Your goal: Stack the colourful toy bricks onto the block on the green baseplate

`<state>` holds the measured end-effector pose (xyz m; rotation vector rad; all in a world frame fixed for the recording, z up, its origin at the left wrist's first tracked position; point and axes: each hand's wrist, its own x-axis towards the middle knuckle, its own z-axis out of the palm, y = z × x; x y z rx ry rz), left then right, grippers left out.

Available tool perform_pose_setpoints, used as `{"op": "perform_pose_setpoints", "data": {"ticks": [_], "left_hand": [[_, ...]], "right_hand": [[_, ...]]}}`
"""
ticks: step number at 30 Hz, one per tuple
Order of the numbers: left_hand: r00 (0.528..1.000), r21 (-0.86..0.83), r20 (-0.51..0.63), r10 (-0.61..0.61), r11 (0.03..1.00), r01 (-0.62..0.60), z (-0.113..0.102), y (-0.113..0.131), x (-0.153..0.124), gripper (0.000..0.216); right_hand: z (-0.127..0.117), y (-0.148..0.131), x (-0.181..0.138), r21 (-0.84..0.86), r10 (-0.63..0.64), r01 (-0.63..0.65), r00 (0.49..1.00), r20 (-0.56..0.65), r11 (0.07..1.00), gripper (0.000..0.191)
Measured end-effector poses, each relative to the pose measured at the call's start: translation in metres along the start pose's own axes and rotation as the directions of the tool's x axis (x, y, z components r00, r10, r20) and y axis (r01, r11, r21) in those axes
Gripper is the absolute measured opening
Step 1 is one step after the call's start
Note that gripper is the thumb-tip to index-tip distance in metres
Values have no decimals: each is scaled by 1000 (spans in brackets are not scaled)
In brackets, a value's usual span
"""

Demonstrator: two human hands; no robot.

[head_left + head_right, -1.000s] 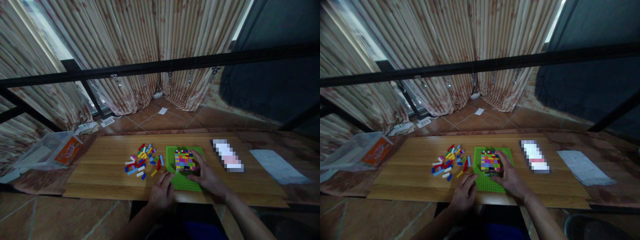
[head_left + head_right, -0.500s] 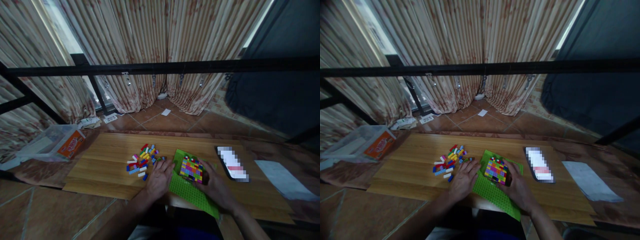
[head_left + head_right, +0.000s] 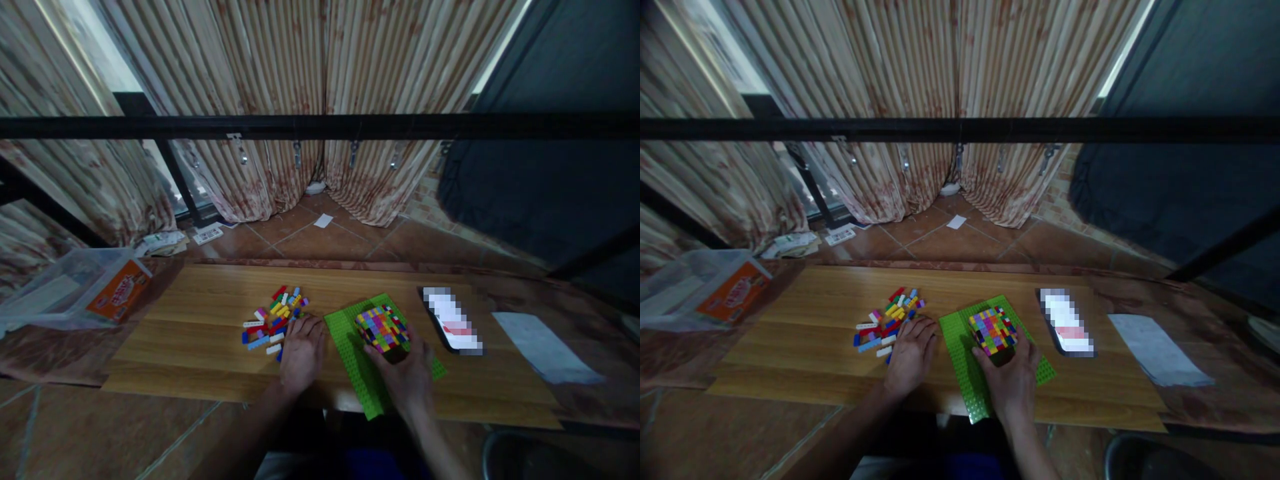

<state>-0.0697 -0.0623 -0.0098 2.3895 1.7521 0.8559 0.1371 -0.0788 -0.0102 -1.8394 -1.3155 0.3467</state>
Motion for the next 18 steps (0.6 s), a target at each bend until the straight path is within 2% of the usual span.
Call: {"op": "perform_pose_setpoints", "data": {"ticks": [4,8,13,18], "left_hand": [[1000,-31,-29,-13,999,13,0,0,-2,22],[999,-53,-45,-21,998,18,0,0,-4,21],[998,-14,-49,-41,999,41,-5,-2,-9,23],[993,61,-90,-75,995,81,-12,-11,-15,22]], "right_hand": [[3,-2,-2,61,39,-37,999,-16,997,92],[7,-3,-8,225,112,-105,993,-19,969,84],[13,-8,-24,456,180,-234,971,159,859,80],[18,-18,-41,492,199,-323,937,288,809,85]]}}
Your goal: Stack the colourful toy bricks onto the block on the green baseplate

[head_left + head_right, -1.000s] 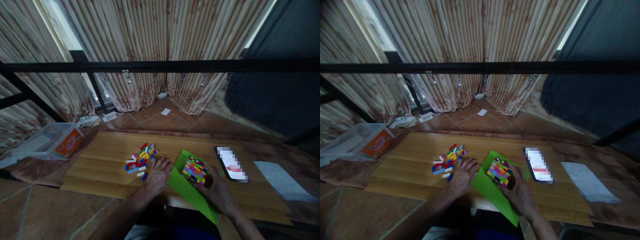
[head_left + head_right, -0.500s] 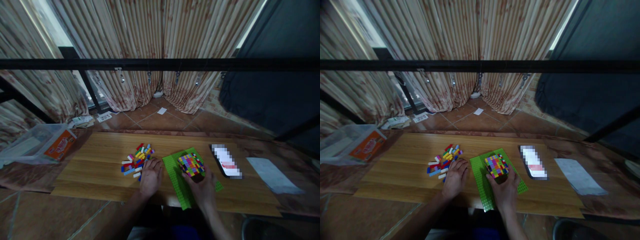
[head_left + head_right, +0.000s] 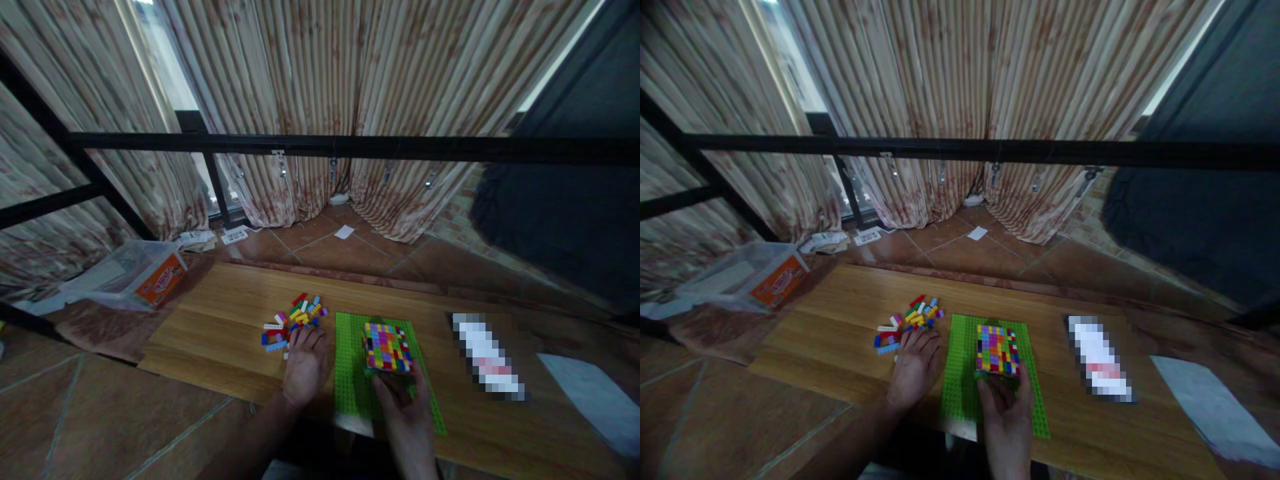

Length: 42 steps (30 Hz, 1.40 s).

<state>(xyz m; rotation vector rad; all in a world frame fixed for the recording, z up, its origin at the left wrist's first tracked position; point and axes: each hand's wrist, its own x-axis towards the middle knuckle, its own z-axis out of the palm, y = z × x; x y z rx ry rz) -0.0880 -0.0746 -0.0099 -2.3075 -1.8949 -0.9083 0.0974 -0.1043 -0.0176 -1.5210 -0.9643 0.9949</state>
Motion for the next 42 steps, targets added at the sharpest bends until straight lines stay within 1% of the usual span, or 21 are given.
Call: {"op": "perform_pose_setpoints", "data": {"ticks": [3,6,7,9,11,12,14,15,17,19,20,23,25,28,30,32,34,38,40,42], "left_hand": [[999,15,-38,-3,1000,3,-6,-10,-1,22],[999,9,-48,0,1000,1,-16,-21,-4,27],[999,2,-51,2,1000,-2,-20,-25,-7,29],[997,-14,-74,-6,1000,5,-28,-35,-13,33],[991,-10,-118,-60,998,59,-35,-48,-20,39],[983,1,-149,-107,994,108,-38,-54,-23,42],[951,28,-219,-219,973,230,-41,-68,-27,45],[933,42,-242,-266,958,284,-41,-73,-28,44],[915,62,-243,-324,936,348,-40,-80,-28,43],[922,74,-194,-335,932,355,-37,-82,-27,43],[928,78,-168,-332,934,348,-35,-81,-26,44],[941,85,-122,-316,941,327,-31,-78,-19,45],[951,82,-96,-292,950,300,-29,-79,-12,48],[972,65,-29,-232,970,233,-27,-86,1,52],[980,39,15,-199,979,199,-25,-91,9,53],[983,1,53,-177,984,177,-24,-94,14,52],[985,-44,79,-153,987,156,-23,-96,17,51],[985,-152,101,-137,977,151,-25,-95,17,50],[981,-223,121,-153,959,177,-29,-94,16,50],[974,-301,148,-171,930,210,-34,-93,13,50]], "right_hand": [[5,5,-2,-15,-14,15,998,55,1000,86],[3,11,1,-90,-104,112,990,93,990,82],[0,11,2,-134,-142,153,986,83,979,80],[-7,9,1,-254,-208,207,978,23,945,76],[-13,0,-3,-368,-264,240,965,-14,898,70],[-14,-6,-6,-404,-288,265,958,4,875,66],[-7,-21,-11,-410,-344,364,931,124,836,55],[0,-29,-12,-398,-367,417,909,198,817,51],[24,-44,-7,-362,-409,522,845,346,772,46],[57,-54,8,-331,-457,609,776,434,721,44],[76,-58,19,-320,-467,636,750,468,702,44],[127,-60,58,-348,-476,685,709,521,640,44],[154,-57,80,-386,-447,694,701,555,608,45],[177,-48,96,-432,-382,724,665,642,537,45],[183,-42,98,-430,-337,763,615,713,484,43],[184,-38,94,-390,-309,798,555,772,459,41],[183,-37,88,-338,-315,807,521,793,484,42],[178,-41,74,-185,-371,762,493,787,620,41],[175,-43,67,-132,-376,713,506,776,688,41],[170,-45,61,-119,-348,646,546,762,754,42]]}}
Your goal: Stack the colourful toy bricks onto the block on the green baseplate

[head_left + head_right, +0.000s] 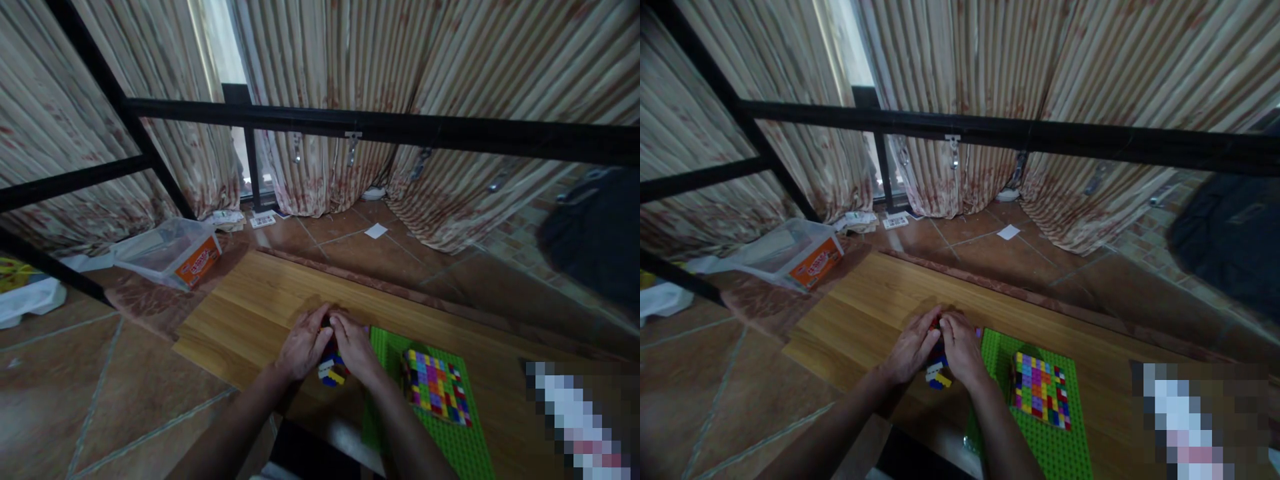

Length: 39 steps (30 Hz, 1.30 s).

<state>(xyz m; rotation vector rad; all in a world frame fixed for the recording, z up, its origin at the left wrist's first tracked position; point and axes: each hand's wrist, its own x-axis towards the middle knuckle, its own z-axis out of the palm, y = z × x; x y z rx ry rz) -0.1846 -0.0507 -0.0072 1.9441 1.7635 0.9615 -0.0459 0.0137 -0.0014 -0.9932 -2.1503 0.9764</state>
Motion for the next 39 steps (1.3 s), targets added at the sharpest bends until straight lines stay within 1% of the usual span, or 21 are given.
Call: {"op": "perform_pose_setpoints", "data": {"ticks": [5,8,11,14,16,17,18,19,23,26,28,32,34,37,39], "left_hand": [[998,-218,43,-45,974,53,-11,3,-8,50],[995,-255,34,-97,961,102,-20,-1,-9,49],[990,-177,-22,-140,975,134,-30,-12,-2,48],[989,-50,-101,-108,993,103,-38,-30,13,47],[987,82,-145,-76,993,89,-39,-43,26,46],[987,179,-152,-52,981,79,-39,-49,33,46],[991,285,-136,-15,957,54,-38,-55,40,44],[992,314,-124,-3,948,42,-37,-60,47,43],[994,366,-100,33,931,6,-29,-73,70,37],[995,395,-84,56,919,-18,-24,-76,78,34],[995,410,-81,62,912,-23,-22,-76,79,33],[995,428,-89,55,904,-12,-22,-75,77,30],[994,433,-97,46,901,0,-22,-75,76,29],[994,437,-99,39,899,8,-23,-75,77,29],[995,439,-96,34,899,11,-23,-75,77,28]], "right_hand": [[-7,-3,-13,150,154,-150,988,-16,977,44],[-13,-1,-18,186,227,-211,971,-70,959,45],[-17,0,-24,176,251,-226,959,-133,958,42],[-21,0,-34,119,221,-200,954,-203,973,36],[-24,-1,-44,60,186,-177,951,-248,982,33],[-25,-2,-50,32,169,-166,949,-266,986,32],[-26,-3,-57,8,152,-156,948,-279,988,31],[-26,-5,-64,-10,136,-145,949,-286,989,30],[-26,-7,-93,-57,96,-115,958,-272,992,27],[-22,-7,-107,-85,105,-129,965,-240,988,23],[-18,-6,-109,-88,107,-130,966,-234,988,22],[-12,-6,-101,-76,77,-101,962,-263,992,22],[-11,-6,-97,-88,65,-88,968,-243,992,23],[-11,-5,-97,-126,88,-116,975,-205,985,25],[-11,-3,-99,-150,122,-153,973,-196,977,31]]}}
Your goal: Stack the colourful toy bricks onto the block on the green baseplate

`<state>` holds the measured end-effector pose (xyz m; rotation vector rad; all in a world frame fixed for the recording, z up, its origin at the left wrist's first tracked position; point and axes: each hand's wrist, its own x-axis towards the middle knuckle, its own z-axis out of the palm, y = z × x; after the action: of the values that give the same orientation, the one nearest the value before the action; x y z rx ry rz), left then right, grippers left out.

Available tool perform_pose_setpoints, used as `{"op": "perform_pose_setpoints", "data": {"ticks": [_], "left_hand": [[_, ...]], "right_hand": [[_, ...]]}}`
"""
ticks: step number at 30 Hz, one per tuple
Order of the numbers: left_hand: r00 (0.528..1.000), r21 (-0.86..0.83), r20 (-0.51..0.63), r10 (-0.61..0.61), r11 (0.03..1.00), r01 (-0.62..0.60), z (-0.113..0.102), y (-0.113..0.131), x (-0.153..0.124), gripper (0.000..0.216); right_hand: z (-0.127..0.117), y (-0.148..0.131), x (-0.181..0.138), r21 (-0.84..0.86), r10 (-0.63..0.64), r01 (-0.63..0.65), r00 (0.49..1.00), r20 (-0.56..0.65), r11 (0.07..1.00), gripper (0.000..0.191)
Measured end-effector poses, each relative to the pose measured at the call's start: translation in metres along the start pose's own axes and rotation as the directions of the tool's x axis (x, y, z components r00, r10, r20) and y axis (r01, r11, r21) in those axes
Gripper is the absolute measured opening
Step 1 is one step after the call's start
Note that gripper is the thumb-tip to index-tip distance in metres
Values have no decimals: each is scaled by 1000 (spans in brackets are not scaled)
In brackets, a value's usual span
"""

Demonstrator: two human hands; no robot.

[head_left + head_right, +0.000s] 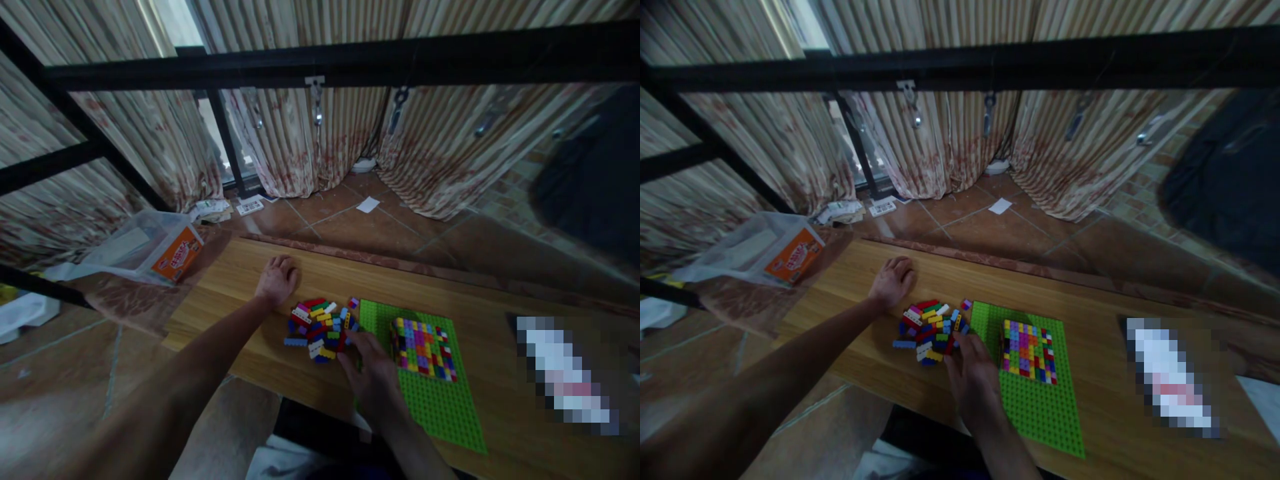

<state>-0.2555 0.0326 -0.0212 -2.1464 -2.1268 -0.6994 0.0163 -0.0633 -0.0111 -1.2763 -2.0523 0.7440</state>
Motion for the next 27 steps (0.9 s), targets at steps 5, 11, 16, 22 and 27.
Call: {"op": "perform_pose_setpoints", "data": {"ticks": [5,11,16,22,27], "left_hand": [[1000,9,0,-3,1000,3,-1,0,0,26],[1000,26,-8,-4,1000,4,-2,-2,0,26],[1000,47,-5,-4,999,4,-2,-4,1,26],[1000,62,-5,-6,998,6,-1,-5,2,27],[1000,66,-6,-1,998,1,-1,-7,3,29]], "right_hand": [[0,2,5,-99,32,-21,993,112,995,40],[-8,-10,20,-206,117,-65,961,249,976,52],[-14,-18,28,-247,139,-64,944,300,967,50],[-12,-17,26,-250,114,-51,962,247,967,43],[-7,-13,22,-264,75,-17,975,211,964,42]]}}
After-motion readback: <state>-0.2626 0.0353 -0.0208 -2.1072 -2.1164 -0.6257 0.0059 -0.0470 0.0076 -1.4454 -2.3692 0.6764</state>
